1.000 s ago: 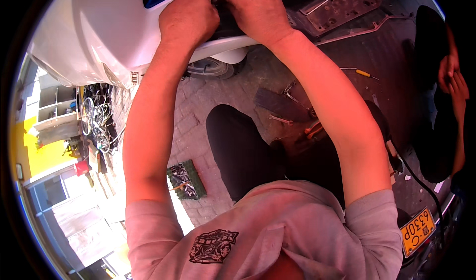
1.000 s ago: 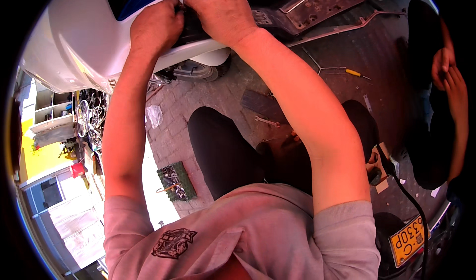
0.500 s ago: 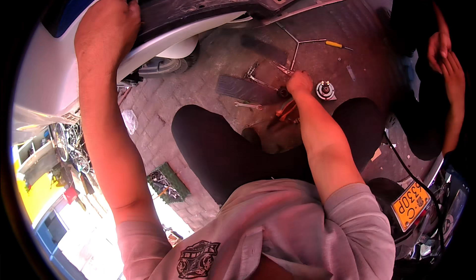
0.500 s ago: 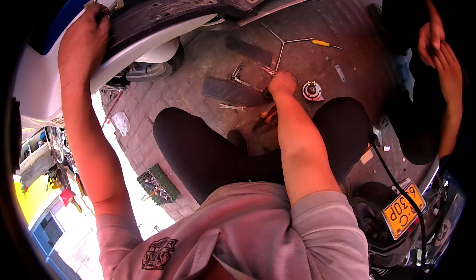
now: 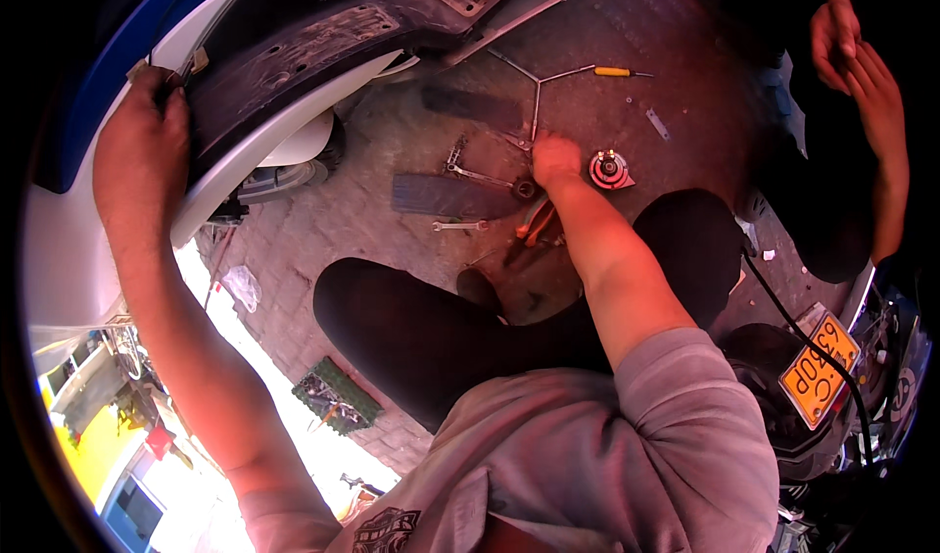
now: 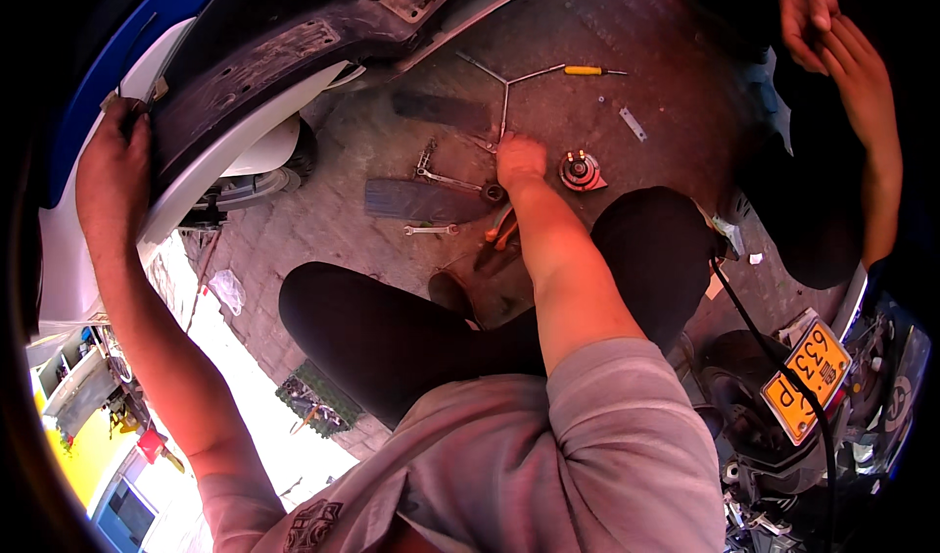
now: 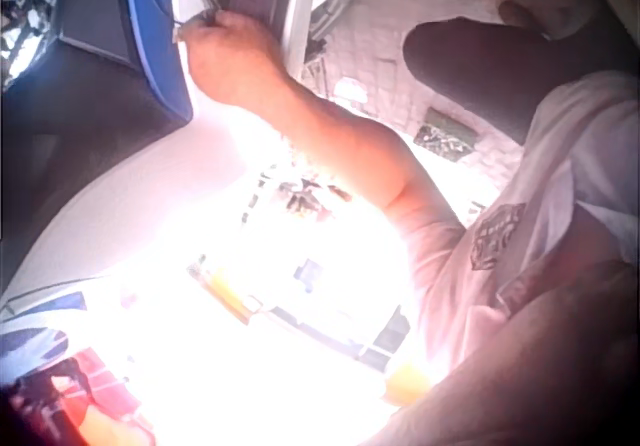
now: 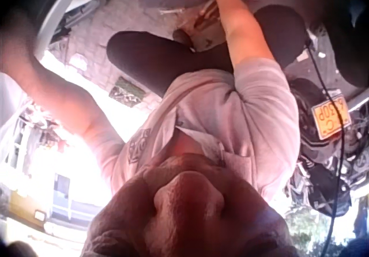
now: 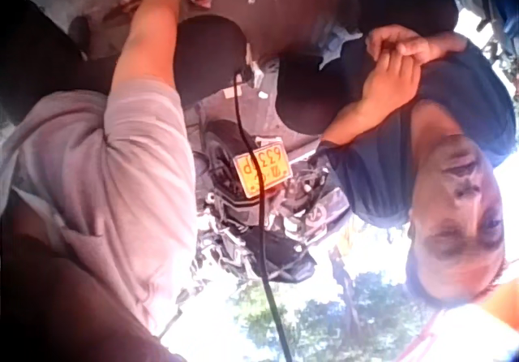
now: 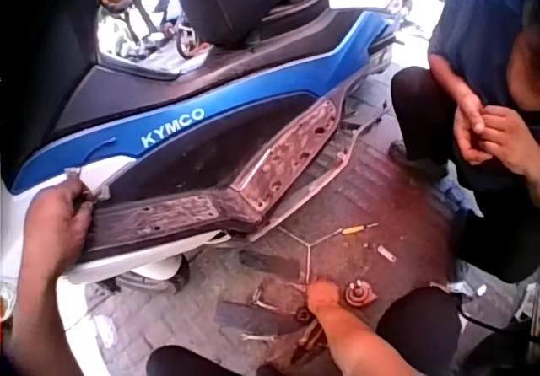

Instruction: The person works on the electrical wires behind a motorcycle panel, using their hands and a screwdriver to manage the wiring and reattach a component.

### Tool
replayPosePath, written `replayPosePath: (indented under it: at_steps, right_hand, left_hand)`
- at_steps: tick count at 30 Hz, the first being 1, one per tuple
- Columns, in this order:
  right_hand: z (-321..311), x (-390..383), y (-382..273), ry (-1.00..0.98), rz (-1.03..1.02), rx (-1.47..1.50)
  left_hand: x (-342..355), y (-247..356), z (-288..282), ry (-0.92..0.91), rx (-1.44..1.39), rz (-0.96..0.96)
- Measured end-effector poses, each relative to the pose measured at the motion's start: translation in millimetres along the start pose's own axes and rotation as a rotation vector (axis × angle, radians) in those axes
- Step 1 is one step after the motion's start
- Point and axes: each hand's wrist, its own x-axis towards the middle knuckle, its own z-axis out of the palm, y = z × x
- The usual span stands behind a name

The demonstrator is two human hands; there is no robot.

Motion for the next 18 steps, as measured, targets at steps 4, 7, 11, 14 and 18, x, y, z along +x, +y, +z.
replayPosePath:
  at_steps: [4,7,11,14,18]
  right_hand:
    - [-40,-25,-18,-0.032,-0.023,-0.015]
    - [-54,-25,-23,-0.115,0.049,0.15]
    - [-122,-66,-30,-0.335,-0.255,0.365]
    - [-188,-117,-28,-0.411,-0.311,0.721]
    - [-229,-182,-32,-0.582,-0.409,1.416]
  left_hand:
    - [3,16,-3,-0.026,-0.041,-0.005]
    - [7,19,-5,0.007,-0.084,0.001]
    - [1,18,-16,-0.002,-0.055,-0.043]
    - [5,21,-17,-0.029,-0.092,-0.033]
    - [2,14,-13,-0.019,-0.146,-0.054]
